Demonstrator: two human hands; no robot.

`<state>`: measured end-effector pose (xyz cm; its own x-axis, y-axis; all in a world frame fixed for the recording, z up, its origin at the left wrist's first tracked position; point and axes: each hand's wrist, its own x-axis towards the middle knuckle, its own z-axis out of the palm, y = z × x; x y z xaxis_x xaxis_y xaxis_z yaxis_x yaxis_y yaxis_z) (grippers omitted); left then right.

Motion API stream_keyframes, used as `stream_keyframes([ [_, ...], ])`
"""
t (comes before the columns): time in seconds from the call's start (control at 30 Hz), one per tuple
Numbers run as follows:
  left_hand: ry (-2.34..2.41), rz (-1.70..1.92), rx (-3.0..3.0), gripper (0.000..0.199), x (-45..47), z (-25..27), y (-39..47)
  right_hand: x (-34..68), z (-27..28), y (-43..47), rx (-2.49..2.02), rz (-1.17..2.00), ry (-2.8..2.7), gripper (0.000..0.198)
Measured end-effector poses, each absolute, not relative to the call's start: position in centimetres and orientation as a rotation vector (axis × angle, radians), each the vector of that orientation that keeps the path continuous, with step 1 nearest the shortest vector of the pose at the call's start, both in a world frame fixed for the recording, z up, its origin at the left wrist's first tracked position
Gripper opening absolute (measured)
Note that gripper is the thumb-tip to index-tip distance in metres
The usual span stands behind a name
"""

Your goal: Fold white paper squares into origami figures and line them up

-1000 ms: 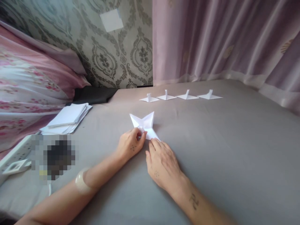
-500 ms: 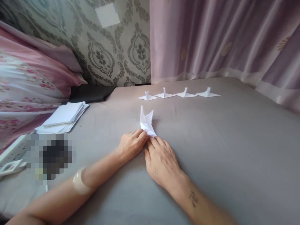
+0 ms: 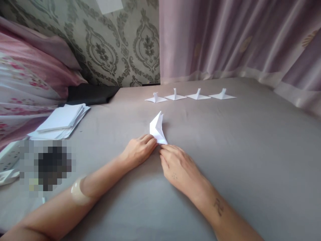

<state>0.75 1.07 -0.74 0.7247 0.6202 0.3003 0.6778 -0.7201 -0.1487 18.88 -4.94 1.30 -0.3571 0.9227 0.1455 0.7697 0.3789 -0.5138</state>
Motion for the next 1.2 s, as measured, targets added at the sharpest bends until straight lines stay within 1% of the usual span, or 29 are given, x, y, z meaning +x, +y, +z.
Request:
stream_keyframes([
  [0.13,-0.979,-0.352,-2.677,0.023,0.6,-0.9,1.1,20.0,2.1,-4.4,-1.532,0.551,-2.191,0.027],
  [0.27,-0.994,-0.328,-2.685,0.023,0.7,-0.9,1.1,21.2,2.2,-3.5,-1.655,0.34,-1.962,0.011],
  [0.33,-1.015,-0.32,-2.687,0.024,0.7,-0.8,1.0,21.3,1.8,-3.1,-1.607,0.288,-1.913,0.009],
  [0.43,-1.03,-0.328,-2.693,0.025,0.8,-0.8,1.0,21.0,1.0,-2.9,-1.498,0.278,-2.019,0.007],
  [0.6,-1.037,-0.316,-2.707,0.028,0.8,-0.8,1.0,20.3,0.1,-3.1,-1.516,0.038,-2.214,0.011],
  [0.73,-1.048,-0.293,-2.707,0.03,0.7,-0.9,1.0,20.2,-0.3,-2.9,-1.478,-0.127,-2.269,0.014],
  [0.9,-1.026,-0.303,-2.713,0.028,0.7,-1.0,1.0,20.2,-0.6,-2.8,-1.441,-0.173,-2.264,0.011],
  [1.2,-1.006,-0.331,-2.745,0.03,0.7,-1.0,1.1,19.9,-0.4,-2.7,-1.376,-0.302,-2.328,0.021],
])
